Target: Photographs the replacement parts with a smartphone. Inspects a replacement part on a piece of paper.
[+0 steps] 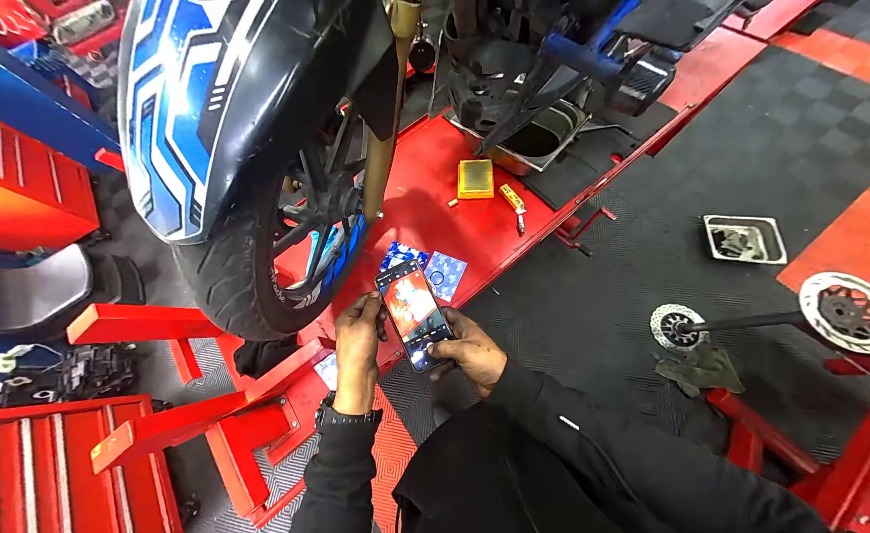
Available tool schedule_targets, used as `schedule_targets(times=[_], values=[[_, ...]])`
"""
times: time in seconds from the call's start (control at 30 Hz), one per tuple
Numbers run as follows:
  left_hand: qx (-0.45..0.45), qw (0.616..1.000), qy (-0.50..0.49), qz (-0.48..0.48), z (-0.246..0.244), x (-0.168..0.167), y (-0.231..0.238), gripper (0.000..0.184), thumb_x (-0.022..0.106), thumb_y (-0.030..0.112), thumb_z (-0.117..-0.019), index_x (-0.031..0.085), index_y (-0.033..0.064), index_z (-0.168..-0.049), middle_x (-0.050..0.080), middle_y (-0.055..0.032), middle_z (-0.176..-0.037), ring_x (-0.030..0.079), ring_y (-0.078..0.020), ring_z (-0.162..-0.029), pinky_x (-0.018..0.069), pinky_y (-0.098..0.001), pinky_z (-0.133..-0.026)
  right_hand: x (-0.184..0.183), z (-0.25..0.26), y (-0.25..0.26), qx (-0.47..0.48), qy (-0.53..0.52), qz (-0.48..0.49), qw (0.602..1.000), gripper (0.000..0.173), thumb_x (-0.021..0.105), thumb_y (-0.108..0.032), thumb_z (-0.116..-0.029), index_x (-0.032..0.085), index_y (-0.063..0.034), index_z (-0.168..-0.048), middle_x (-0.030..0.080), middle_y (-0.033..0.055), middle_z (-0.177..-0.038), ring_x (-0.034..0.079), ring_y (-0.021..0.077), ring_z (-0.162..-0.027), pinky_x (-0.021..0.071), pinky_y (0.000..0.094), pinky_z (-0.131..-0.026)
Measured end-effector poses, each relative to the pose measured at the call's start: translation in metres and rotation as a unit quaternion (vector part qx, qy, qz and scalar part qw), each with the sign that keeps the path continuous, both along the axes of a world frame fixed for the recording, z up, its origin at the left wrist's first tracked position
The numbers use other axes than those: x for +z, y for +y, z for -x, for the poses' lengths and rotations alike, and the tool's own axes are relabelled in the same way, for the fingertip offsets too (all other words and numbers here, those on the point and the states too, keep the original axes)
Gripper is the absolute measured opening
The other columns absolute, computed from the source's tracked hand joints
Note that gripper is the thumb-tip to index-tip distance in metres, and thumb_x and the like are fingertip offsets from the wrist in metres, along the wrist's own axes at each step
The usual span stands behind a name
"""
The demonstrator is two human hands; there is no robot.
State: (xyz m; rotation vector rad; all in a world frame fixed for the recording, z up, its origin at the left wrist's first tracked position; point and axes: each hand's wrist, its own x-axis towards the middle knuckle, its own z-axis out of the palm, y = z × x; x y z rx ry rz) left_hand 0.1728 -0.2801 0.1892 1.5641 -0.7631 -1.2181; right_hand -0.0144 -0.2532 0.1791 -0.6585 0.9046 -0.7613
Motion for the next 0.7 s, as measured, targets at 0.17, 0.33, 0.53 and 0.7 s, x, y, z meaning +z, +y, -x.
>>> schedule_targets(times=[0.17,0.33,0.53,0.7], values=[[-0.001,1.000,-0.015,-0.018,0.001,-0.023,-0.007,0.027,0.055,0.030,-0.1071,0.070,0.0081,-0.101,0.059,-0.0012,-0.071,0.049,-0.0087,-0.050,0.0443,-0.0227,-0.045,-0.031,0.004,-0.019,0.022,0.005,-0.005,1.000,0.049,0.062,0.007,-0.0893,0.051,-0.0029,-0.136,0.069,0.0225,-0.111,0.073,0.0341,-0.080,0.0631,0.0461,-0.062],[0.012,0.999,-0.014,-0.030,0.002,-0.030,-0.011,0.028,0.054,0.026,-0.1077,0.070,0.0046,-0.099,0.059,-0.0020,-0.069,0.050,-0.0089,-0.050,0.0448,-0.0229,-0.045,-0.050,0.003,-0.022,0.035,-0.001,0.001,0.999,0.048,0.060,0.006,-0.0926,0.050,-0.0053,-0.138,0.070,0.0205,-0.110,0.073,0.0312,-0.081,0.0627,0.0436,-0.063],[-0.003,0.999,-0.036,-0.034,0.007,-0.020,0.001,0.029,0.054,0.035,-0.1072,0.069,0.0112,-0.099,0.057,0.0011,-0.070,0.048,-0.0078,-0.051,0.0435,-0.0222,-0.046,-0.048,0.002,-0.019,0.025,0.007,-0.005,1.000,0.052,0.061,0.008,-0.0905,0.049,-0.0060,-0.139,0.069,0.0202,-0.112,0.073,0.0321,-0.081,0.0629,0.0447,-0.061],[-0.006,0.998,-0.045,-0.031,0.009,-0.020,0.001,0.030,0.053,0.036,-0.1074,0.070,0.0113,-0.101,0.057,0.0008,-0.071,0.048,-0.0079,-0.051,0.0432,-0.0226,-0.046,-0.046,0.002,-0.018,0.023,0.022,0.001,1.000,0.054,0.062,0.009,-0.0903,0.047,-0.0052,-0.141,0.069,0.0202,-0.114,0.073,0.0324,-0.083,0.0634,0.0453,-0.062]])
